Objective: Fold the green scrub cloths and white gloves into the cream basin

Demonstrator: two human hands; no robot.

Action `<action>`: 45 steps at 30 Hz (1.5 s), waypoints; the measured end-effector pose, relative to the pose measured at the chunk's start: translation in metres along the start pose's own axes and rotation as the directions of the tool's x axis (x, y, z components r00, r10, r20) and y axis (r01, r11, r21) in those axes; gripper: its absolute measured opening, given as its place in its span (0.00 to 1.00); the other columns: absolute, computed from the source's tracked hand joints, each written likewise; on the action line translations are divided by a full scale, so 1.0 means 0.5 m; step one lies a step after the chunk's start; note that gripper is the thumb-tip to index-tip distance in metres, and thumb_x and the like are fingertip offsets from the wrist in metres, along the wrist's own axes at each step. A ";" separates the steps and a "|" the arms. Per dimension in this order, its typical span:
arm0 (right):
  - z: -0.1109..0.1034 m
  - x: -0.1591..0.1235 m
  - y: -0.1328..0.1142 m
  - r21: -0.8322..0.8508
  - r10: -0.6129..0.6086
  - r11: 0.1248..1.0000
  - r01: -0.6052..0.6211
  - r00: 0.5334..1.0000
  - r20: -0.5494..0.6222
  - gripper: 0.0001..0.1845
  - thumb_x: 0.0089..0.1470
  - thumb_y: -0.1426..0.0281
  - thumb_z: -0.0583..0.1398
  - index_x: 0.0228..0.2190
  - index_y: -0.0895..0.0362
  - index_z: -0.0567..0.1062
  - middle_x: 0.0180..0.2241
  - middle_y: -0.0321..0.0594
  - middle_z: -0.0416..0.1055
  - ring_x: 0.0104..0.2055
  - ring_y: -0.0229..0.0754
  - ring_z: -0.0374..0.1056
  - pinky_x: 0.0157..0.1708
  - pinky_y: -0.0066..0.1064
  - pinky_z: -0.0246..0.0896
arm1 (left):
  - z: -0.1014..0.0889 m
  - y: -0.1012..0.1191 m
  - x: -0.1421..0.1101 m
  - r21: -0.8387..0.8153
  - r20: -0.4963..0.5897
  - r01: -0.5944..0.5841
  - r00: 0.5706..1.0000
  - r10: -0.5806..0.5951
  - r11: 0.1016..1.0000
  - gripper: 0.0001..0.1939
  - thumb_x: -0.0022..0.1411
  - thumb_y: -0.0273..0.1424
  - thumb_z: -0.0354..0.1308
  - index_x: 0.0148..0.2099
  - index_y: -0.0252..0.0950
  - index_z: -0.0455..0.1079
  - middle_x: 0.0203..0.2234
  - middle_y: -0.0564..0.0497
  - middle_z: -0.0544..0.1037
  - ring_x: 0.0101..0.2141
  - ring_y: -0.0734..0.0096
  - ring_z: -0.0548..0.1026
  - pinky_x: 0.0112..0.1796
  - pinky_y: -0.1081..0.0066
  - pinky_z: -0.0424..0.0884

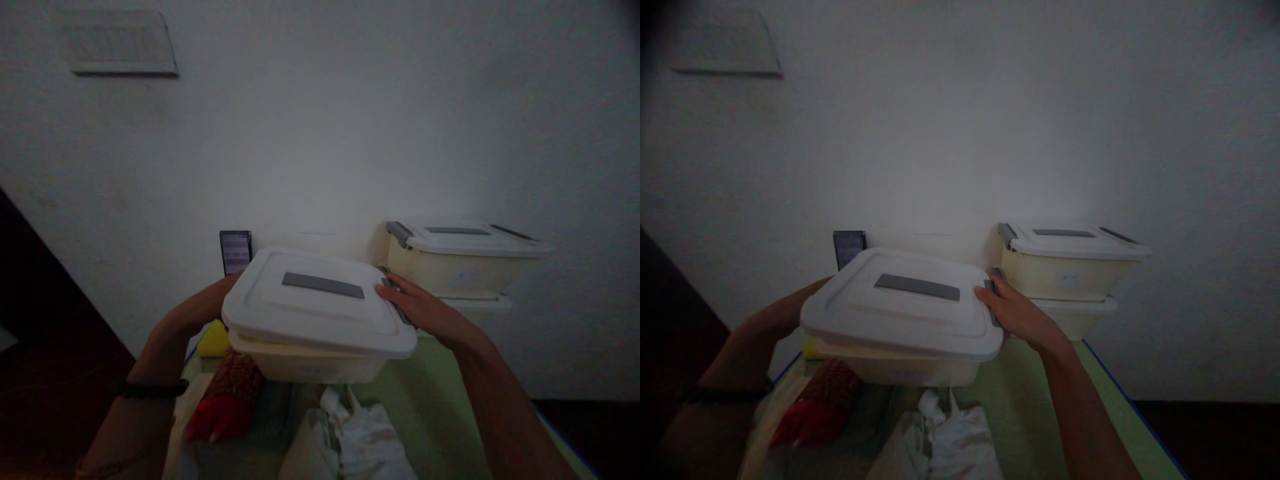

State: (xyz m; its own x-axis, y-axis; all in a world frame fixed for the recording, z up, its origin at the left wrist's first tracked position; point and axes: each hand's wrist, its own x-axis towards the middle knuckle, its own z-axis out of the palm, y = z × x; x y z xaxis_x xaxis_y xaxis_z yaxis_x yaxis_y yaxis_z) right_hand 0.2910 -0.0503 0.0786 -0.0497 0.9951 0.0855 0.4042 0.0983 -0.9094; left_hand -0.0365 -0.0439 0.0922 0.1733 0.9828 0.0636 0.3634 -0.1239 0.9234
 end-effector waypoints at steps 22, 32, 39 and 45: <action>0.002 0.005 0.008 -0.022 -0.027 0.999 0.028 0.999 0.029 0.14 0.51 0.59 0.61 0.38 0.53 0.77 0.42 0.43 0.77 0.50 0.54 0.70 0.56 0.48 0.59 | 0.021 -0.040 0.044 -0.020 0.003 0.161 0.987 -0.160 0.987 0.20 0.53 0.47 0.59 0.38 0.35 0.71 0.29 0.49 0.78 0.31 0.61 0.76 0.29 0.68 0.73; -0.009 -0.011 -0.020 -0.032 0.113 0.993 -0.111 0.989 0.092 0.20 0.54 0.59 0.58 0.46 0.55 0.75 0.35 0.44 0.78 0.38 0.48 0.74 0.37 0.38 0.72 | 0.021 -0.006 0.027 0.050 0.030 0.159 0.987 -0.160 0.986 0.37 0.57 0.46 0.56 0.65 0.38 0.56 0.56 0.41 0.71 0.50 0.54 0.74 0.46 0.63 0.72; -0.006 -0.019 -0.032 -0.081 0.219 0.974 -0.210 0.968 0.122 0.23 0.55 0.61 0.55 0.51 0.54 0.70 0.26 0.38 0.74 0.18 0.37 0.66 0.11 0.24 0.58 | 0.029 0.006 0.026 0.244 0.016 0.104 0.994 -0.111 0.964 0.36 0.55 0.47 0.53 0.63 0.35 0.62 0.60 0.45 0.67 0.58 0.53 0.66 0.57 0.63 0.62; -0.003 -0.015 -0.027 -0.072 0.228 0.973 -0.221 0.968 0.104 0.21 0.55 0.61 0.55 0.49 0.55 0.71 0.21 0.34 0.70 0.17 0.35 0.63 0.10 0.22 0.51 | 0.025 -0.006 0.037 0.290 0.044 0.074 0.995 -0.091 0.954 0.38 0.57 0.48 0.50 0.65 0.34 0.58 0.63 0.45 0.63 0.59 0.55 0.65 0.57 0.62 0.61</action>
State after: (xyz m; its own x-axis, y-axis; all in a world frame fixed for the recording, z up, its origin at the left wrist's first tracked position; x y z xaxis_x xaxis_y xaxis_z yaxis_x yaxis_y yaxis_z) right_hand 0.2872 -0.0589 0.0907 -0.0507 0.9848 -0.1664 0.4702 -0.1234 -0.8739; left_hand -0.0227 -0.0270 0.0858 0.1799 0.9830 -0.0371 0.6249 -0.0850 0.7761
